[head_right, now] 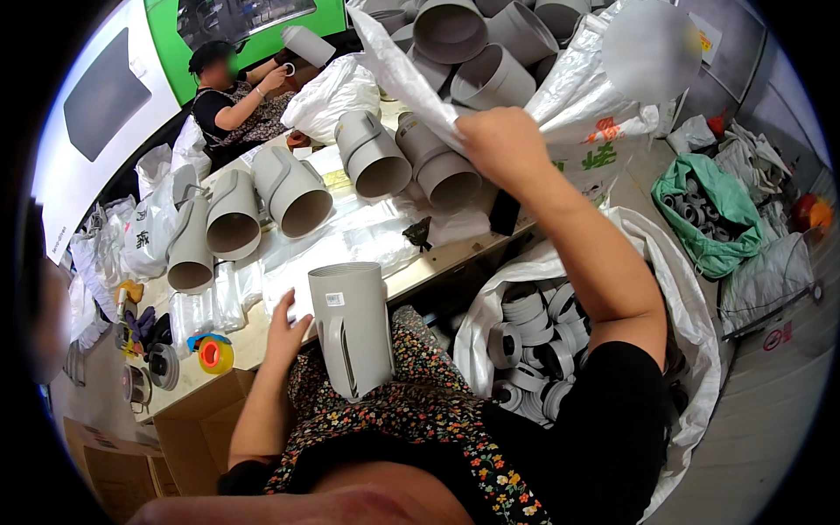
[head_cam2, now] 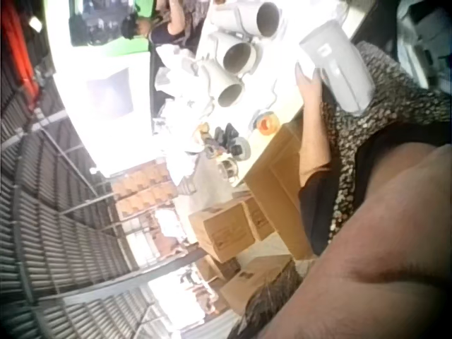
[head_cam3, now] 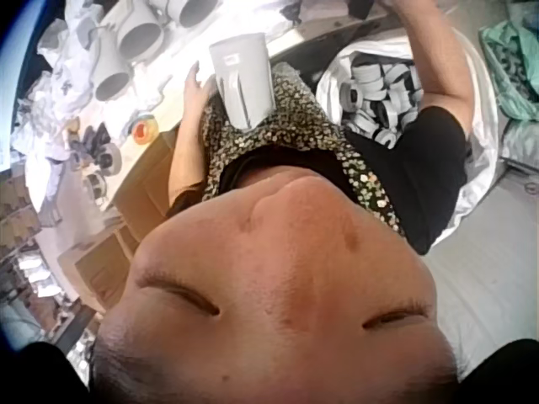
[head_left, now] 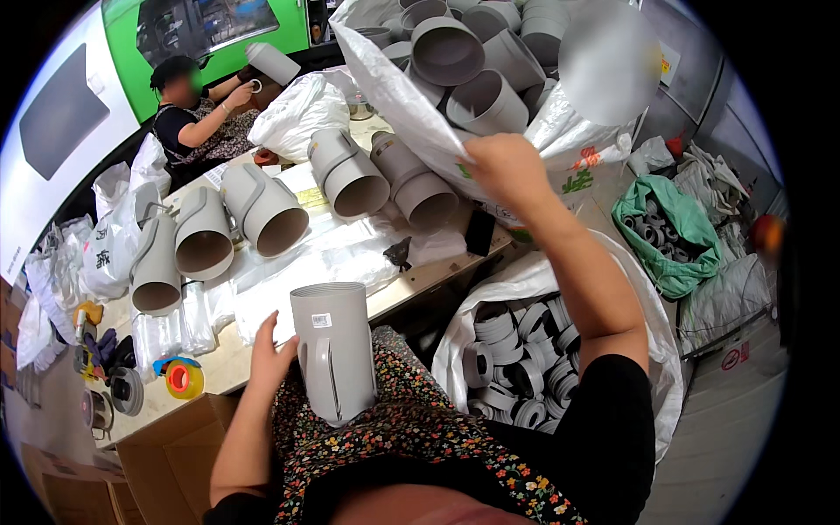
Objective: The person assembles and packs cylindrical kitchenware into a cardboard box. They pick up a gray container, attach a lid, wrap it in a plastic bag, and place it into a box marked 'FRAGILE'. This process is repeated for multiple units.
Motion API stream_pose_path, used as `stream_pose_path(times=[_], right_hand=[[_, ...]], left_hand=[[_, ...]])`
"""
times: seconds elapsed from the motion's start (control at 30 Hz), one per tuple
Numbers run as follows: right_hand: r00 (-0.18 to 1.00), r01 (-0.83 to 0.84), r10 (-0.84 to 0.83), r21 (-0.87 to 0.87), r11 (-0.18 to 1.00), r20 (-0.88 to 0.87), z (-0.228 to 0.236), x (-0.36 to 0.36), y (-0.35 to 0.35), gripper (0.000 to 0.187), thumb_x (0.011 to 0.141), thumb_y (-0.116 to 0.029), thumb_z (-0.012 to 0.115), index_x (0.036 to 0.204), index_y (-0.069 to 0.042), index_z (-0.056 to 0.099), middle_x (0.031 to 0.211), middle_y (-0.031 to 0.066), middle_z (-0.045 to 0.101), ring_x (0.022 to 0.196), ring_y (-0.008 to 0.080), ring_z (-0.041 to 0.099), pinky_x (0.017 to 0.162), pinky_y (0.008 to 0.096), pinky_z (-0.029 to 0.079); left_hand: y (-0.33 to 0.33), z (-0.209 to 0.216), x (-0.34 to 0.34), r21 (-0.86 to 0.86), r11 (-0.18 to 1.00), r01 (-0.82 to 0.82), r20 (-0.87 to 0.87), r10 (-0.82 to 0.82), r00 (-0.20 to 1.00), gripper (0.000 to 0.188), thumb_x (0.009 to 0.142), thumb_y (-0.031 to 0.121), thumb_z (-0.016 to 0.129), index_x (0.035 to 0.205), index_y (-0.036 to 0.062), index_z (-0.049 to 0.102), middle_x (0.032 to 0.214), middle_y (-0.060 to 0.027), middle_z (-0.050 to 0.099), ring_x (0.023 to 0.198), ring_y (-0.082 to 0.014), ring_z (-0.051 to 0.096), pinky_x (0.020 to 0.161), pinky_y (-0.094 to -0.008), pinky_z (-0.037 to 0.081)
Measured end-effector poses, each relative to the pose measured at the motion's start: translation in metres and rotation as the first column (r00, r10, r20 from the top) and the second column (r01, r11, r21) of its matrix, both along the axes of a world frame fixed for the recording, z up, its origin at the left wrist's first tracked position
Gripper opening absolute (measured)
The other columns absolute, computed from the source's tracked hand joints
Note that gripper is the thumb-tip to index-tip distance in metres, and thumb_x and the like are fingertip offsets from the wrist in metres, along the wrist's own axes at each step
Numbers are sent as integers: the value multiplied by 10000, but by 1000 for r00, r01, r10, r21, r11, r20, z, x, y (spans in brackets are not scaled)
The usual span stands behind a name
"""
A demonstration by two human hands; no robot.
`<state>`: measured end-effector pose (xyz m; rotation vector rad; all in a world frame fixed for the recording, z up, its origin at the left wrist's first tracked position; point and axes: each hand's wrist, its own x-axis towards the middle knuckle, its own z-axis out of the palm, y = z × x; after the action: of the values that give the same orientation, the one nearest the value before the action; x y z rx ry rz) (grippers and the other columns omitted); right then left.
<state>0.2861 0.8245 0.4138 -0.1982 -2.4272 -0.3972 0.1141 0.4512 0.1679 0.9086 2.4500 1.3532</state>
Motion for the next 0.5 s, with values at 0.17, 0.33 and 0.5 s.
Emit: stream_pose_path(times=[0.17, 0.33, 0.5], right_hand=[[996, -56, 47, 126, 991, 71, 4, 4, -6, 93, 716, -146, 573, 646, -85, 579, 625, 82, 595, 601, 305, 583, 565, 424, 437], [989, -56, 37, 125, 991, 145, 29, 26, 17, 152, 720, -199, 653, 702, -81, 560, 649, 77, 564, 661, 293, 567, 632, 401, 439], [956, -132, 53, 261, 956, 289, 66, 37, 33, 176, 685, -177, 684, 798, -92, 579, 775, 65, 583, 817, 259, 568, 769, 402, 425]], left_hand=[[116, 153, -6, 57, 923, 379, -655, -252, 713, 657, 735, 143, 671, 1325, 84, 387, 1318, -161, 431, 1224, -317, 399, 1008, -379, 336], [256, 262, -8, -76, 790, 608, -945, -251, 209, 668, 676, 19, 659, 1291, 110, 413, 1337, -128, 392, 1220, -320, 387, 1035, -398, 312], [311, 304, -34, -339, 811, 477, -919, -395, 17, 246, 704, 58, 630, 934, 96, 550, 915, -62, 571, 913, -265, 561, 904, -382, 420]])
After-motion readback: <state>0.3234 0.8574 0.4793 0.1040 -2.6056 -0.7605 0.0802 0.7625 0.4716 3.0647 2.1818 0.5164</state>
